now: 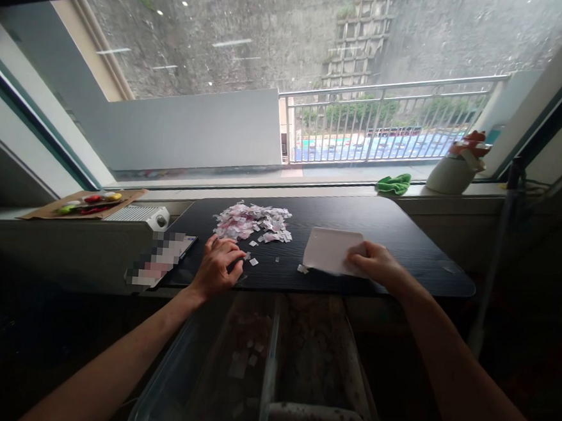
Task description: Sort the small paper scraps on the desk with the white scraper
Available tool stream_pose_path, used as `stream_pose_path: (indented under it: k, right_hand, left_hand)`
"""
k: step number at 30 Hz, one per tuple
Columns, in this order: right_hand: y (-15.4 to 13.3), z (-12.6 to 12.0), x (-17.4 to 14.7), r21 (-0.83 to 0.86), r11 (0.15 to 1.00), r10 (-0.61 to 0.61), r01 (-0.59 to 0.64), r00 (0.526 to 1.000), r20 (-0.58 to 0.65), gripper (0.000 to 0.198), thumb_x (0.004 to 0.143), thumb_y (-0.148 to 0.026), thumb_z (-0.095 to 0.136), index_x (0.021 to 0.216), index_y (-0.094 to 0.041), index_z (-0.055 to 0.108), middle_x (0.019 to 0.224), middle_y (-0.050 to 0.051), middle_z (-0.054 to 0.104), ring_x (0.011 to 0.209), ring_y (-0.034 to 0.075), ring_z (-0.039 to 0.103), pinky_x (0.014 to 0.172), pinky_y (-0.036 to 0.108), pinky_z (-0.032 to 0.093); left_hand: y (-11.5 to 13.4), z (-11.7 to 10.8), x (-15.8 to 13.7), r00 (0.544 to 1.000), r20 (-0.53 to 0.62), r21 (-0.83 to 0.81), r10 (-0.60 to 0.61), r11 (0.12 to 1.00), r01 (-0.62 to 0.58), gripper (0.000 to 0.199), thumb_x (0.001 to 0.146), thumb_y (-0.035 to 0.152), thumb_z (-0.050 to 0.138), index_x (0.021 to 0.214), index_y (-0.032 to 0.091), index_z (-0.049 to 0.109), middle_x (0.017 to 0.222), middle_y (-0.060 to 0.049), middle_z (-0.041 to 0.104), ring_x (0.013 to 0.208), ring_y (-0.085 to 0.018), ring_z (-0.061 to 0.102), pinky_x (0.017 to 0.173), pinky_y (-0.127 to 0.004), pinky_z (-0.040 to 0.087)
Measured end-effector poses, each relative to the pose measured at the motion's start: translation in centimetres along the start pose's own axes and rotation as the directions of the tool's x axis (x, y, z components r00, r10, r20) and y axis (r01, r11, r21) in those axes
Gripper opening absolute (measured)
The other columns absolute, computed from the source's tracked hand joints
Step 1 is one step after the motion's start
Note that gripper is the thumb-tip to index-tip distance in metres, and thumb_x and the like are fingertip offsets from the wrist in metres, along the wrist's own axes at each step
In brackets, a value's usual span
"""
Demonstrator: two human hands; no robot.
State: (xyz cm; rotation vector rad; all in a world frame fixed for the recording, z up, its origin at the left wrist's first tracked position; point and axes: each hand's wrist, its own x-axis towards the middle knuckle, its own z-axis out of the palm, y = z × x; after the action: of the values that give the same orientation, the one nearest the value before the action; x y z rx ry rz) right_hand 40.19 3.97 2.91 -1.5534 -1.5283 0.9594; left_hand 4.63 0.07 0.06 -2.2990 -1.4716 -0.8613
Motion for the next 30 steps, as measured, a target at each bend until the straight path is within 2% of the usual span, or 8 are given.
stream_pose_path:
  k: [2,8,14,20,24,30]
  right_hand:
    - [0.5,-0.8,-0.2,0.071,0.996,0.059,-0.062,0.997,0.043,0.012,0.062,-0.025,0.067,0.073,-0.019,0.068,0.073,0.002,0.072,0.067,0.018,0.066,0.06,0.026,0.052]
    - [0.8,-1.6,-0.2,0.132,0.987,0.102,-0.092,0.992,-0.072,0.012,0.06,-0.021,0.069,0.071,-0.022,0.066,0.069,0.0,0.072,0.067,0.019,0.067,0.06,0.026,0.053]
    - [0.4,-0.6,-0.6,0.139,0.988,0.067,-0.072,0.997,0.038,0.014,0.058,-0.021,0.071,0.071,-0.021,0.065,0.07,0.0,0.073,0.067,0.02,0.068,0.062,0.029,0.055]
    - [-0.4,-0.7,-1.6,0.14,0.985,0.077,-0.098,0.986,0.149,0.023,0.052,-0.026,0.076,0.072,-0.02,0.066,0.072,0.001,0.074,0.071,0.02,0.069,0.065,0.029,0.055]
    - [-0.3,-0.8,-1.9,0.153,0.983,0.079,-0.105,0.983,0.166,0.031,0.048,-0.031,0.08,0.073,-0.019,0.067,0.073,0.001,0.073,0.069,0.02,0.068,0.065,0.029,0.054]
    - [0.9,-1.0,-2.1,0.156,0.984,0.06,-0.09,0.981,0.184,0.042,0.048,-0.04,0.081,0.081,-0.017,0.069,0.08,0.004,0.074,0.076,0.022,0.068,0.069,0.032,0.054]
  left_hand:
    - [0.0,-0.1,0.0,1.0,0.004,0.004,0.009,1.0,-0.009,0.017,0.08,0.021,0.051,0.086,0.021,0.067,0.087,-0.005,0.066,0.105,-0.027,0.056,0.109,-0.056,0.025]
    - [0.1,-0.2,0.0,1.0,-0.003,0.014,0.006,1.0,-0.006,0.016,0.08,0.021,0.052,0.086,0.021,0.067,0.086,-0.005,0.065,0.103,-0.026,0.056,0.11,-0.054,0.025]
    - [0.2,-0.3,0.0,1.0,0.002,0.013,0.002,1.0,-0.002,0.016,0.08,0.021,0.051,0.084,0.022,0.067,0.085,-0.005,0.066,0.103,-0.027,0.057,0.109,-0.055,0.027]
    - [0.2,-0.2,0.0,1.0,0.003,0.013,0.005,1.0,-0.005,0.017,0.08,0.021,0.051,0.085,0.021,0.066,0.084,-0.006,0.065,0.101,-0.026,0.057,0.108,-0.054,0.027]
    - [0.2,-0.2,0.0,1.0,0.002,0.024,0.007,1.0,-0.007,0.017,0.081,0.021,0.05,0.085,0.021,0.066,0.084,-0.005,0.065,0.102,-0.027,0.057,0.108,-0.054,0.028]
    - [0.1,-0.2,0.0,1.0,0.0,0.019,0.007,1.0,-0.007,0.017,0.08,0.021,0.051,0.086,0.02,0.067,0.084,-0.006,0.065,0.102,-0.027,0.057,0.107,-0.055,0.028]
